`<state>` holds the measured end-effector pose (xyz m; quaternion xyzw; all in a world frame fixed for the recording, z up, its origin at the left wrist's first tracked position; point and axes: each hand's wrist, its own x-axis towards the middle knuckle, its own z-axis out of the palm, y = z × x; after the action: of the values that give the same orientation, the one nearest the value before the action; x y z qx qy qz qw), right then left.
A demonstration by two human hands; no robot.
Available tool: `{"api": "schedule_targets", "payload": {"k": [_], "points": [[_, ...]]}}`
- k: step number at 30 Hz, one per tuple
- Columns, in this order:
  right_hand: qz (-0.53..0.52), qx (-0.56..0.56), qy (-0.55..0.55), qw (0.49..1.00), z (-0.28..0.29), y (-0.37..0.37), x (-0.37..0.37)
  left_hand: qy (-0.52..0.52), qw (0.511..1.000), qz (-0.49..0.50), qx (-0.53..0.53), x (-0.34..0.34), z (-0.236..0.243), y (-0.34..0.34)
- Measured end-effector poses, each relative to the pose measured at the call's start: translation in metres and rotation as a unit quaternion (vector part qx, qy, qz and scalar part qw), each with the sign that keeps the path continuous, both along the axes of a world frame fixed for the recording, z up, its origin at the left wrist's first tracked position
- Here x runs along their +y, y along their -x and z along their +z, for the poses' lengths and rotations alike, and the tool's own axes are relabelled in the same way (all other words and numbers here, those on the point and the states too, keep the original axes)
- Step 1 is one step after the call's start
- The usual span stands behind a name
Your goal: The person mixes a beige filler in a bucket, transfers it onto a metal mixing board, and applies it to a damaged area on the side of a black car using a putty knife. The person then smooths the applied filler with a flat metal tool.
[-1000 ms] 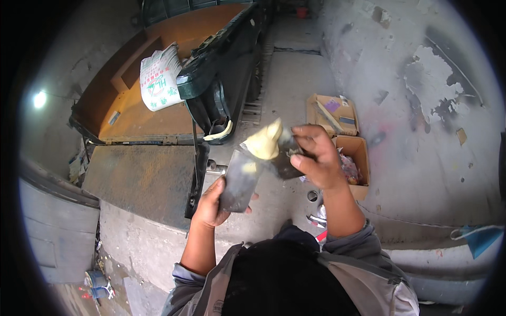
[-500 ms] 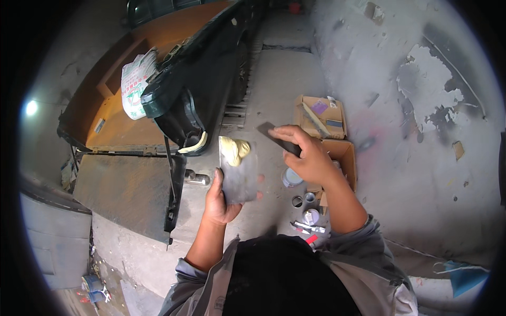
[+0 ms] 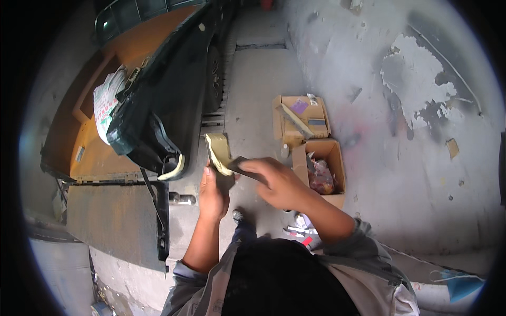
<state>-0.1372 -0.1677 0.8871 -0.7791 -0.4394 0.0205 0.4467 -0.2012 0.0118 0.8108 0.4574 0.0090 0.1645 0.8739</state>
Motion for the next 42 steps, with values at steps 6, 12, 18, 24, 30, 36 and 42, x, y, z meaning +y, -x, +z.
{"api": "schedule_targets", "payload": {"k": [6, 12, 18, 24, 30, 36, 42], "points": [[0.113, -0.141, -0.070, 0.981, 0.039, -0.069, 0.008, 0.236, 0.898, -0.371, -0.030, 0.046, 0.003, -0.036], [0.055, -0.062, -0.034, 0.996, 0.016, -0.140, 0.038, 0.267, 0.865, -0.423, -0.026, 0.082, 0.007, -0.096], [-0.036, 0.351, -0.244, 0.904, -0.020, -0.155, 0.017, 0.143, 0.962, -0.232, -0.029, 0.093, 0.036, -0.156], [-0.073, 0.474, -0.239, 0.844, -0.042, -0.192, 0.060, 0.076, 0.986, -0.132, -0.060, 0.076, 0.022, -0.216], [-0.065, 0.483, -0.288, 0.824, -0.026, -0.283, 0.074, -0.289, 0.953, -0.048, -0.075, 0.091, 0.001, -0.288], [0.016, 0.319, -0.376, 0.870, 0.018, -0.390, 0.047, -0.115, 0.962, -0.236, 0.079, 0.106, 0.014, -0.360], [0.206, 0.081, -0.145, 0.964, 0.057, -0.432, 0.048, 0.267, 0.860, -0.434, -0.017, 0.102, 0.013, -0.409]]}}
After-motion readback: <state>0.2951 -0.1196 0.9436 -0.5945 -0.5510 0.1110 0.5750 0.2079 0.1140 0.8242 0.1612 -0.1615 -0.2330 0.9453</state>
